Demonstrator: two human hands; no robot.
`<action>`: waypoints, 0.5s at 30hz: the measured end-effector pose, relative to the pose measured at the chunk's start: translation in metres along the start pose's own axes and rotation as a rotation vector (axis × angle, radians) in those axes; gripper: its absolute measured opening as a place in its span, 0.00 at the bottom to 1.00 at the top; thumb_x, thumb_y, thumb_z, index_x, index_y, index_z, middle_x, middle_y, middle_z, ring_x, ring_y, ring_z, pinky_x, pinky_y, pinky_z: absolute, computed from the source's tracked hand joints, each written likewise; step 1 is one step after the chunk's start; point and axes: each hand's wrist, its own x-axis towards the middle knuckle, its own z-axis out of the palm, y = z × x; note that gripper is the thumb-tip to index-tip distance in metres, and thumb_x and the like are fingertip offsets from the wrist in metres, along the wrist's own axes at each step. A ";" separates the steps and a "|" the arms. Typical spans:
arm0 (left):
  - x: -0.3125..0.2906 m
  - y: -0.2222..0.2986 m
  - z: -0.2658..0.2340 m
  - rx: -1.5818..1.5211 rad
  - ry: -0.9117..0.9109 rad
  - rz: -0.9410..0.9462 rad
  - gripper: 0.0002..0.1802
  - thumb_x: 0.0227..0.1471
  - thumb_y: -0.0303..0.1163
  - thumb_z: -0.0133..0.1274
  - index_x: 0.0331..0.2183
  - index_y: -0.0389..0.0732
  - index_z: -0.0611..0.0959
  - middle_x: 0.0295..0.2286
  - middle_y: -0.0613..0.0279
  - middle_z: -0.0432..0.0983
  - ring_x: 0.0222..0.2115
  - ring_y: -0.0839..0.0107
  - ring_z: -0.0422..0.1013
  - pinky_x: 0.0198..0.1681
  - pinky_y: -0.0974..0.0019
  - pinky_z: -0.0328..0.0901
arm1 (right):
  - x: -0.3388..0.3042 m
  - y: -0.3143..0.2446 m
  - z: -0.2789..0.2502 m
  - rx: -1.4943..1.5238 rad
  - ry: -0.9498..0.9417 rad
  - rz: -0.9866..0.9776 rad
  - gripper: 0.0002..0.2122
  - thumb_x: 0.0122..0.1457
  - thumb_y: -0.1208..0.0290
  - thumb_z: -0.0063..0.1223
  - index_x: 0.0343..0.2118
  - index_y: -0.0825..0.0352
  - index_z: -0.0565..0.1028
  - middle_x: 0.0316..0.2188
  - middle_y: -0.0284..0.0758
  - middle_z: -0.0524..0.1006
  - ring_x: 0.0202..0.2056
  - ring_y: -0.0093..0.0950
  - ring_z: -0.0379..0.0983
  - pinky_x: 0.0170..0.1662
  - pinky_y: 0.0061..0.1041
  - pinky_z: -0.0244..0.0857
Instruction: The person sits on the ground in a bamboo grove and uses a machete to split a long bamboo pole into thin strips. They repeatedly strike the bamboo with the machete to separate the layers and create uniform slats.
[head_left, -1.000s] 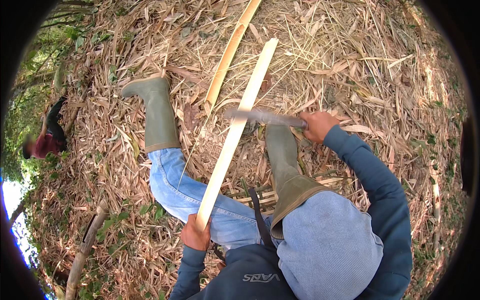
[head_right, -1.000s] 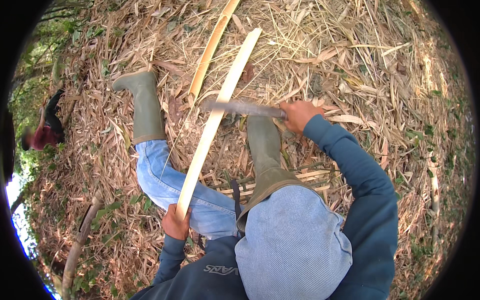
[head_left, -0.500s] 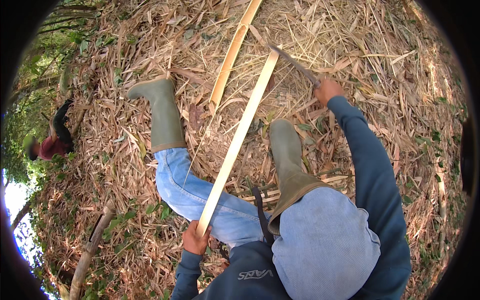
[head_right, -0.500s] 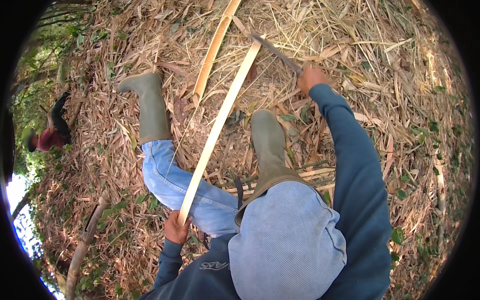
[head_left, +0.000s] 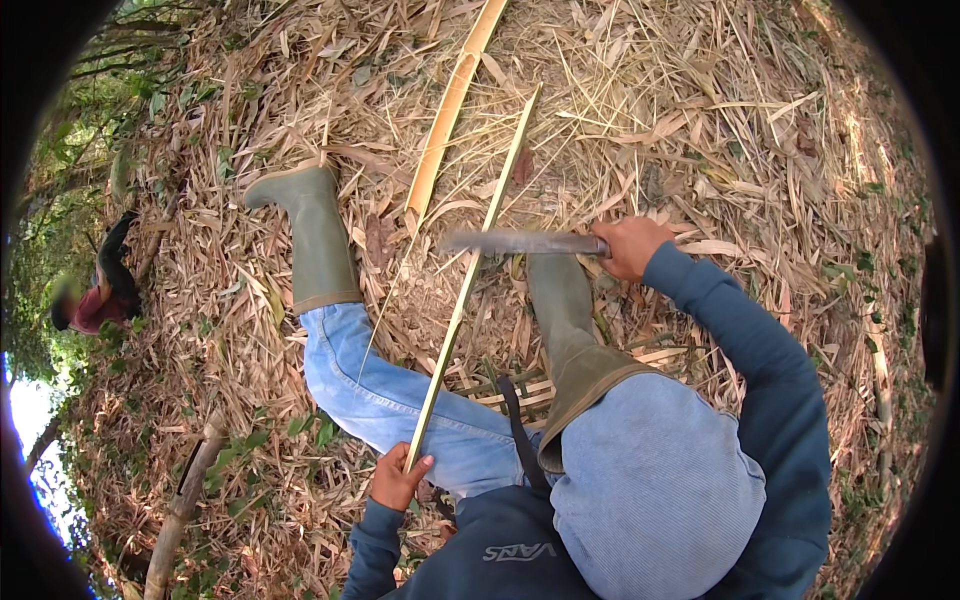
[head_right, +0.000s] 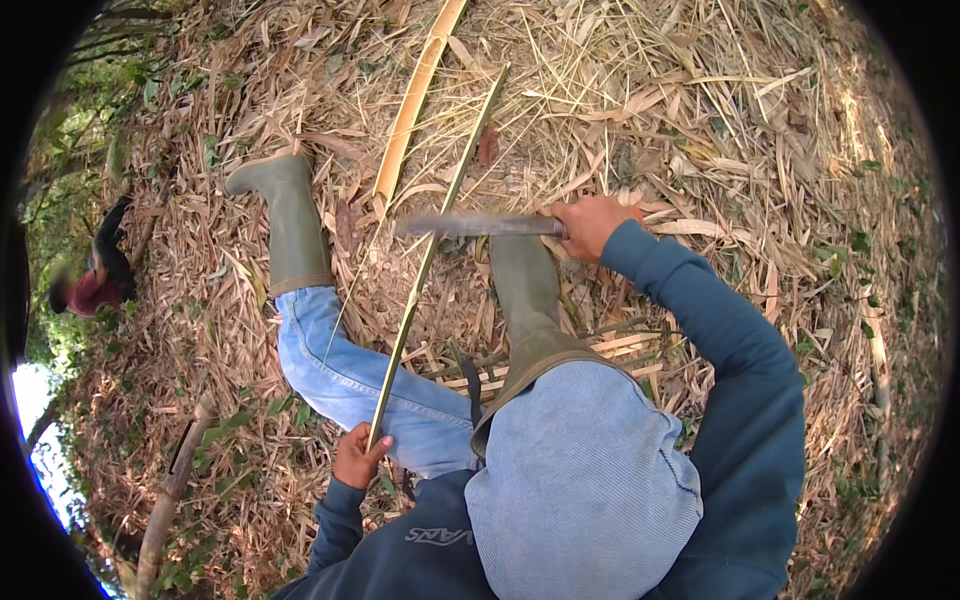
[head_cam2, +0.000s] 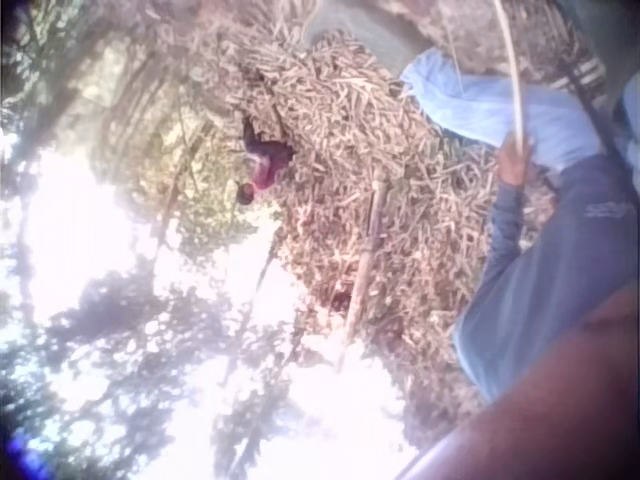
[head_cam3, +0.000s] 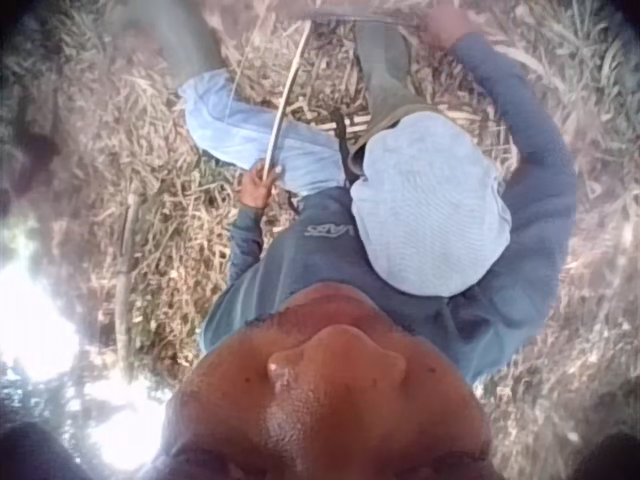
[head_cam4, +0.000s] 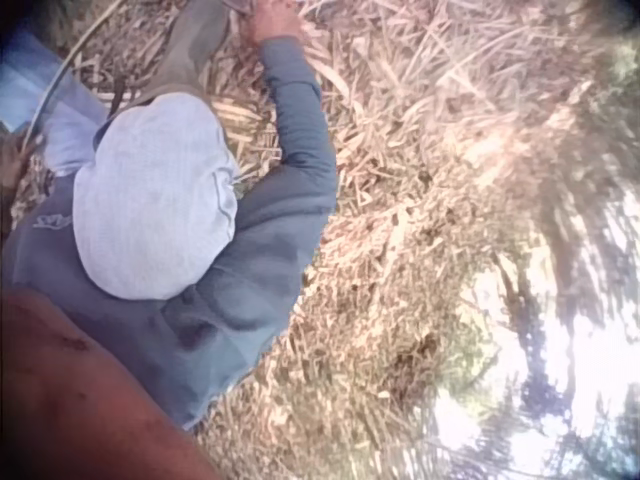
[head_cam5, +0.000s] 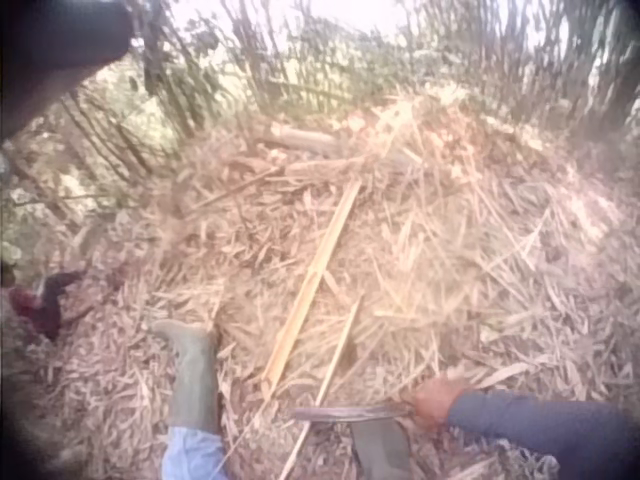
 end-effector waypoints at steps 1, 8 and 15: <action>-0.001 -0.009 -0.001 0.001 0.000 0.002 0.14 0.52 0.35 0.61 0.28 0.36 0.75 0.18 0.73 0.66 0.19 0.84 0.58 0.21 0.74 0.54 | -0.003 -0.014 -0.021 -0.094 -0.084 0.103 0.10 0.52 0.64 0.54 0.35 0.63 0.75 0.27 0.43 0.79 0.33 0.44 0.77 0.41 0.43 0.71; -0.009 -0.002 -0.012 0.063 -0.030 -0.005 0.09 0.53 0.29 0.59 0.33 0.35 0.77 0.22 0.71 0.71 0.23 0.83 0.63 0.27 0.74 0.58 | 0.053 0.061 -0.010 0.015 0.077 0.232 0.12 0.52 0.63 0.55 0.38 0.61 0.76 0.32 0.42 0.79 0.36 0.43 0.77 0.44 0.41 0.71; 0.000 0.004 -0.018 -0.055 -0.105 -0.042 0.10 0.55 0.34 0.57 0.34 0.37 0.78 0.18 0.72 0.68 0.15 0.84 0.60 0.18 0.77 0.55 | 0.069 0.133 -0.002 0.189 0.324 0.577 0.14 0.55 0.61 0.51 0.37 0.66 0.76 0.28 0.48 0.79 0.35 0.45 0.77 0.42 0.42 0.71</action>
